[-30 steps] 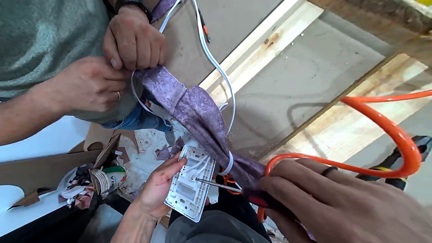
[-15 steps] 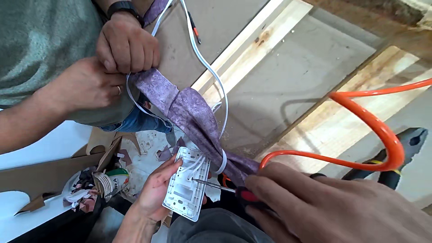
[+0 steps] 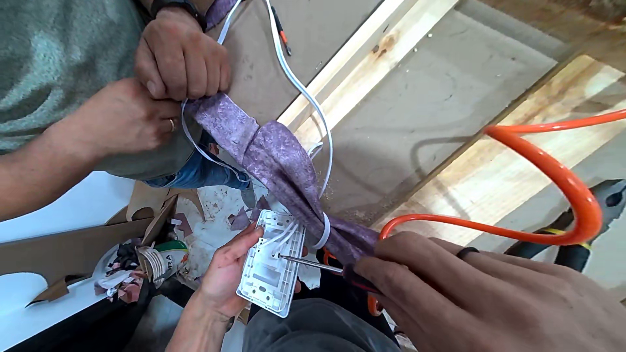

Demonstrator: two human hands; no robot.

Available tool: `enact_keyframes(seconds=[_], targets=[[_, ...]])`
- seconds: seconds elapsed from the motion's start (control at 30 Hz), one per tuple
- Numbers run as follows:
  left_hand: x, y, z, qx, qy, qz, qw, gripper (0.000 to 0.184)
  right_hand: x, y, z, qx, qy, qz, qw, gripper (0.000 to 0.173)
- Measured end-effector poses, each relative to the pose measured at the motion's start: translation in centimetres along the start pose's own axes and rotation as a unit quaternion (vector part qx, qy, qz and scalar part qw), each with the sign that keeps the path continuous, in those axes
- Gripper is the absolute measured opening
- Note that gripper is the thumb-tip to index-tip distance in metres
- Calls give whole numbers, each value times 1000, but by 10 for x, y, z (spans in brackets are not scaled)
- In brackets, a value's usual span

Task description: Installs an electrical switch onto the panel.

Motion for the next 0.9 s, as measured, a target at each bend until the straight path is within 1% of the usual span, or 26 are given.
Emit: enact_keyframes(seconds=[0.07, 0.1, 0.13, 0.2, 0.23, 0.27, 0.3, 0.33, 0.37, 0.4, 0.47, 0.5, 0.67, 0.8, 0.9], targets=[[0, 0, 0, 3, -6, -5, 1000, 39, 1, -6, 5, 10, 10, -4, 1000, 21], [-1, 0, -1, 3, -9, -5, 1000, 38, -1, -11, 9, 28, 34, -17, 999, 24], [-2, 0, -1, 3, -13, -7, 1000, 38, -5, -15, 13, 54, 69, -37, 995, 26], [-5, 2, -2, 12, -29, -35, 999, 39, -14, -12, 19, 109, 153, -71, 980, 28], [-6, 2, -3, 22, -37, -51, 998, 39, -15, -4, 19, 118, 181, -64, 974, 28], [-7, 2, -3, 33, -36, -57, 997, 41, -9, 9, 16, 104, 188, -29, 976, 25], [-6, 3, -2, 44, -21, -57, 997, 45, 2, 25, 11, 72, 182, 14, 981, 22], [-4, 4, -2, 56, 5, -48, 997, 48, 13, 43, 5, 31, 179, 34, 983, 18], [-3, 3, -1, 68, 37, -42, 996, 53, 22, 60, 1, -6, 181, 21, 983, 16], [-3, 2, 0, 77, 71, -39, 994, 62, 30, 74, -1, -33, 180, -7, 983, 16], [-1, 1, 1, 82, 140, -20, 987, 80, 39, 91, -2, -58, 161, -52, 984, 9], [-1, 0, 1, 81, 167, -18, 982, 82, 40, 94, -1, -65, 151, -63, 984, 7], [2, -4, -1, 69, 217, 6, 974, 70, 38, 95, 3, -88, 139, -60, 985, 6], [-2, -5, -2, 56, 207, -7, 977, 64, 32, 95, 8, -50, 175, -70, 981, 7], [-2, -4, -6, 58, 181, 3, 982, 60, 31, 94, 10, -35, 185, -77, 979, 6]])
Point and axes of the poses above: each hand's wrist, its own y-axis towards the middle knuckle, its own x-axis out of the palm, z = x × y, the point moved 2 cm from there along y, towards the middle knuckle, and after that the axes turned 3 degrees about -z, right-handed, at the moved point
